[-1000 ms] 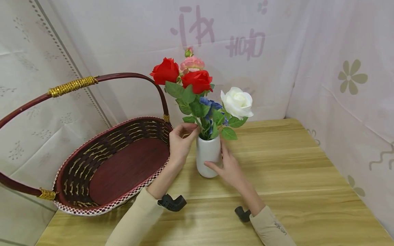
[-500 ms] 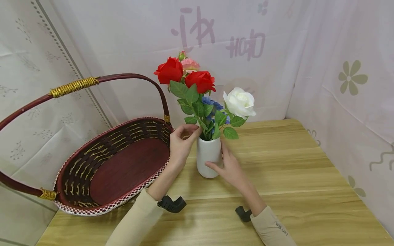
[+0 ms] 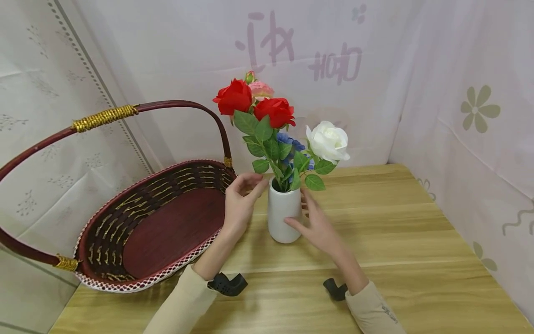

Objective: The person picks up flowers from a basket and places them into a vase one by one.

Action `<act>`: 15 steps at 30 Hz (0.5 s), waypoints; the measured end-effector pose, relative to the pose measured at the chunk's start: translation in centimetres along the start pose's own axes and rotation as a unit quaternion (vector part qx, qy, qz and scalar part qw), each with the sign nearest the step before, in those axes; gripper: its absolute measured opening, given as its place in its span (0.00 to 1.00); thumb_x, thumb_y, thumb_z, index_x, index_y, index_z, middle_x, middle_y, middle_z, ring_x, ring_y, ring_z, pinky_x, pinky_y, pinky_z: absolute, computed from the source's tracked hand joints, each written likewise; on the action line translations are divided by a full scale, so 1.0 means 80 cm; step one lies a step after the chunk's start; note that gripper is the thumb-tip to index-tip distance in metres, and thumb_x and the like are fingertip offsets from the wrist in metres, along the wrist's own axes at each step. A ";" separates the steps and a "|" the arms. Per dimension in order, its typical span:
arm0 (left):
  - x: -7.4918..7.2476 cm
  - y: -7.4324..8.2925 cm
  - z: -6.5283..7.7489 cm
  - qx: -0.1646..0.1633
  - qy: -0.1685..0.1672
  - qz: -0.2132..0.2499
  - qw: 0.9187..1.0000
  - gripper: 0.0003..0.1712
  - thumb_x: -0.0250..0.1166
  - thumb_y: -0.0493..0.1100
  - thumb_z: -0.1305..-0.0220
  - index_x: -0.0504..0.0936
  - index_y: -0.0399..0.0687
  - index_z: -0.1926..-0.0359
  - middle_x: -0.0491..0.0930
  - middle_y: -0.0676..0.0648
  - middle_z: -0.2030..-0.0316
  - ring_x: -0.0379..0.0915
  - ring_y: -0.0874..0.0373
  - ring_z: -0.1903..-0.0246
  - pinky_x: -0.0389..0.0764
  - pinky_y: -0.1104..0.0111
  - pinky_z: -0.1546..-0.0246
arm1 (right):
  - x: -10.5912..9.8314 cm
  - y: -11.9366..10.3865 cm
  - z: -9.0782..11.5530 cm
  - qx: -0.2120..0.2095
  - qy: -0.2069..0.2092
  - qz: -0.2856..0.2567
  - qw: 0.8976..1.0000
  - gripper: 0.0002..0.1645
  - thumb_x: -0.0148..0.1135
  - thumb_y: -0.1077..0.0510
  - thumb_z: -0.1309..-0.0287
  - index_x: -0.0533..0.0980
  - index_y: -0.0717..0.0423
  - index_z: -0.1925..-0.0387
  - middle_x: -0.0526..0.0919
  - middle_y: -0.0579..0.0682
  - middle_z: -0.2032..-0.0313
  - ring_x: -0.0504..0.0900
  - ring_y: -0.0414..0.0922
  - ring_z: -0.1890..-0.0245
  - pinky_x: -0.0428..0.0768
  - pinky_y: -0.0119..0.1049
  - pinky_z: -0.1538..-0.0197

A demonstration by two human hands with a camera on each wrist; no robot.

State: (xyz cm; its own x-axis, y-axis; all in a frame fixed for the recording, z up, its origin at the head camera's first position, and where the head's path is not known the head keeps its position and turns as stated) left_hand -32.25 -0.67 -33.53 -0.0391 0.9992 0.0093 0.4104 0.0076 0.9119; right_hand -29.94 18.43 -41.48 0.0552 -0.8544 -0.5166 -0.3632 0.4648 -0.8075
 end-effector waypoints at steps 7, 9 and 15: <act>-0.010 -0.001 0.004 -0.010 -0.014 -0.006 1.000 0.14 0.72 0.44 0.36 0.84 0.43 0.53 0.85 0.47 0.60 0.80 0.54 0.59 0.83 0.60 0.56 | -0.009 -0.009 0.002 0.004 0.001 -0.003 1.000 0.56 0.66 0.46 0.32 0.42 0.58 0.20 0.58 0.63 0.26 0.70 0.62 0.34 0.76 0.60 0.38; -0.012 -0.001 0.006 -0.016 -0.025 -0.010 1.000 0.14 0.72 0.44 0.35 0.84 0.44 0.51 0.85 0.47 0.58 0.80 0.54 0.57 0.82 0.57 0.52 | -0.011 -0.011 0.003 0.004 0.002 -0.004 1.000 0.56 0.65 0.46 0.32 0.42 0.58 0.20 0.57 0.63 0.26 0.70 0.62 0.34 0.76 0.60 0.38; -0.011 -0.004 0.013 -0.033 -0.071 -0.021 0.997 0.19 0.69 0.45 0.32 0.81 0.45 0.43 0.82 0.44 0.49 0.79 0.52 0.49 0.81 0.55 0.47 | -0.018 -0.023 0.006 -0.013 0.008 -0.001 1.000 0.52 0.64 0.49 0.31 0.45 0.58 0.20 0.60 0.63 0.27 0.71 0.62 0.35 0.75 0.61 0.38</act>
State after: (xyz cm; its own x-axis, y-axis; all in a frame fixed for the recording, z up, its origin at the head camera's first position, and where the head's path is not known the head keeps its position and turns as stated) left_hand -31.37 -1.53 -34.26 0.0769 0.9936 -0.0829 0.3495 0.0511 0.9356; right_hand -28.90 18.95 -39.37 0.0413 -0.8595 -0.5094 -0.3875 0.4562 -0.8011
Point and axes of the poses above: each hand's wrist, its own z-axis away from the middle knuckle, its own x-axis out of the palm, y = z × x, the point moved 9 cm from there along -z, towards the middle knuckle
